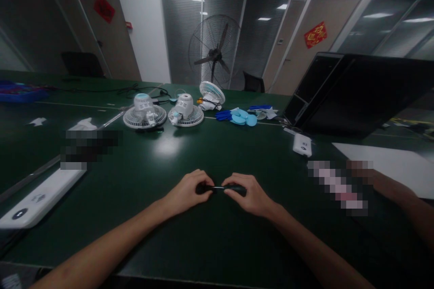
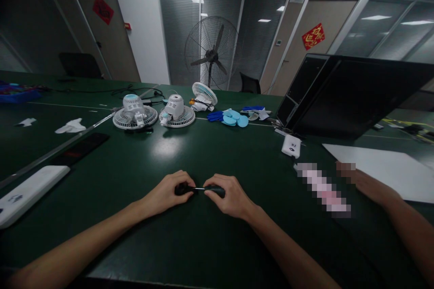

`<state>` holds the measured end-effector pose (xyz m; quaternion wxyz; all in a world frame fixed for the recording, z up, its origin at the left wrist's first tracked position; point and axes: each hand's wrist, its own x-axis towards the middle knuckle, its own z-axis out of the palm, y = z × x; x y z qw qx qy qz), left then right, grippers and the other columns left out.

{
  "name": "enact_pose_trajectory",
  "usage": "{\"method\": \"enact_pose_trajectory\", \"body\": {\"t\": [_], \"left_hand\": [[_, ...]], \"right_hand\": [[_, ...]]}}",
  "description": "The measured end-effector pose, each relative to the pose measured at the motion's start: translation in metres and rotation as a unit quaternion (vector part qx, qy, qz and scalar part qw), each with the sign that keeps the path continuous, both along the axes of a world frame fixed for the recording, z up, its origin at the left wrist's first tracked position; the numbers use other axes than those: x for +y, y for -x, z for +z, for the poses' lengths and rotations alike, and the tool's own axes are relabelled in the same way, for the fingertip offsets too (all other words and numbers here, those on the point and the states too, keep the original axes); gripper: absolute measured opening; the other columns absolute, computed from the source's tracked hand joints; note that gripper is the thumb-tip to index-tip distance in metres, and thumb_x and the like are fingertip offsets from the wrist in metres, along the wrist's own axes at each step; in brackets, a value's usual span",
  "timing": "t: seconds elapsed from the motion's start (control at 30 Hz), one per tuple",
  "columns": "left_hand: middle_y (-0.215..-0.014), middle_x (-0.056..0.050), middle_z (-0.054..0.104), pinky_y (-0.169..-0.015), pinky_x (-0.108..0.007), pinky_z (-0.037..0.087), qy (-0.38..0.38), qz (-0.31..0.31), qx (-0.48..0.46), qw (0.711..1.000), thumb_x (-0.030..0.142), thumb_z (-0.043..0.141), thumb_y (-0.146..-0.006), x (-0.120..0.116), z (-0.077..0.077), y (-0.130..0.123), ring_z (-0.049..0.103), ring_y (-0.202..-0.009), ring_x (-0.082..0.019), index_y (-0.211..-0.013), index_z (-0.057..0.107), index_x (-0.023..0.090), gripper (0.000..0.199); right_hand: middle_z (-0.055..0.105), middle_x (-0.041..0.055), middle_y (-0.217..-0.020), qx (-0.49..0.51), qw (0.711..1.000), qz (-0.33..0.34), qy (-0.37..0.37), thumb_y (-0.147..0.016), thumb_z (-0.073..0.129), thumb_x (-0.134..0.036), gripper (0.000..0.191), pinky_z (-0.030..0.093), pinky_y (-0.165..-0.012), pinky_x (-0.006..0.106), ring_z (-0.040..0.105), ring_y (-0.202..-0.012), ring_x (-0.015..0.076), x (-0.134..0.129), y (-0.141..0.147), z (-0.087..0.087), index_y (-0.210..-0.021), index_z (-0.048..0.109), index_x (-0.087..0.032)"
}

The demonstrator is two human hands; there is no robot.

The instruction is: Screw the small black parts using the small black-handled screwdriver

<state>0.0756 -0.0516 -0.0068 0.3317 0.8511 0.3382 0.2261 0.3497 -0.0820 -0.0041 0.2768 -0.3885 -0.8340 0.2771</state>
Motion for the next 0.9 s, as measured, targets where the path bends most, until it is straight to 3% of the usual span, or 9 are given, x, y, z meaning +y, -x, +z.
{"method": "enact_pose_trajectory", "body": {"t": [0.17,0.3,0.43,0.6,0.67,0.9], "left_hand": [[-0.116,-0.006,0.066,-0.095,-0.038,0.049,-0.026,-0.023,0.02,0.999,0.026,0.061,-0.099,-0.007,-0.001,0.017,0.059,-0.108,-0.022,-0.117,0.068,0.025,0.02],[-0.126,-0.007,0.064,-0.102,-0.038,0.049,-0.028,-0.017,0.029,0.999,0.029,0.049,-0.105,0.003,-0.002,0.059,0.059,-0.116,-0.022,-0.127,0.064,0.027,0.027],[-0.122,-0.009,0.067,-0.101,-0.042,0.05,-0.059,0.102,0.065,0.991,0.041,0.05,-0.103,0.049,-0.001,0.126,0.062,-0.113,-0.026,-0.122,0.068,0.025,0.031],[-0.112,-0.012,0.071,-0.09,-0.041,0.054,-0.108,0.288,0.084,0.948,0.06,0.057,-0.09,0.105,-0.005,0.203,0.067,-0.101,-0.03,-0.114,0.072,0.019,0.049],[-0.112,-0.013,0.071,-0.087,-0.04,0.055,-0.109,0.32,0.092,0.936,0.06,0.056,-0.089,0.112,-0.008,0.217,0.068,-0.099,-0.03,-0.116,0.071,0.019,0.052],[-0.119,-0.015,0.07,-0.087,-0.039,0.055,-0.138,0.334,0.08,0.929,0.067,0.059,-0.085,0.108,-0.018,0.226,0.069,-0.1,-0.03,-0.121,0.07,0.017,0.062]], "right_hand": [[0.072,0.0055,-0.103,0.016,1.0,-0.022,-0.011,-0.101,0.065,-0.028,0.016,0.052,-0.084,0.035,0.067,-0.092,0.0209,0.0,-0.001,0.002,-0.113,0.072,-0.02],[0.072,0.0061,-0.105,0.028,0.999,-0.019,0.008,-0.102,0.062,-0.029,0.018,0.053,-0.083,0.035,0.067,-0.093,0.0207,0.001,-0.002,0.004,-0.114,0.071,-0.02],[0.072,0.0058,-0.106,0.027,0.999,-0.019,0.024,-0.103,0.063,-0.031,0.018,0.055,-0.083,0.035,0.067,-0.094,0.0207,0.002,-0.004,0.002,-0.115,0.071,-0.02],[0.072,0.0059,-0.108,0.021,0.999,-0.021,0.022,-0.103,0.063,-0.03,0.018,0.056,-0.085,0.035,0.068,-0.096,0.0209,0.002,-0.004,0.001,-0.116,0.07,-0.021],[0.072,0.0059,-0.109,0.019,0.999,-0.02,0.022,-0.103,0.063,-0.029,0.018,0.056,-0.085,0.035,0.068,-0.097,0.021,0.001,-0.004,0.002,-0.116,0.071,-0.021],[0.072,0.006,-0.109,0.02,0.999,-0.022,0.029,-0.102,0.063,-0.03,0.019,0.057,-0.086,0.035,0.068,-0.097,0.0213,0.002,-0.003,0.003,-0.117,0.071,-0.021]]}}
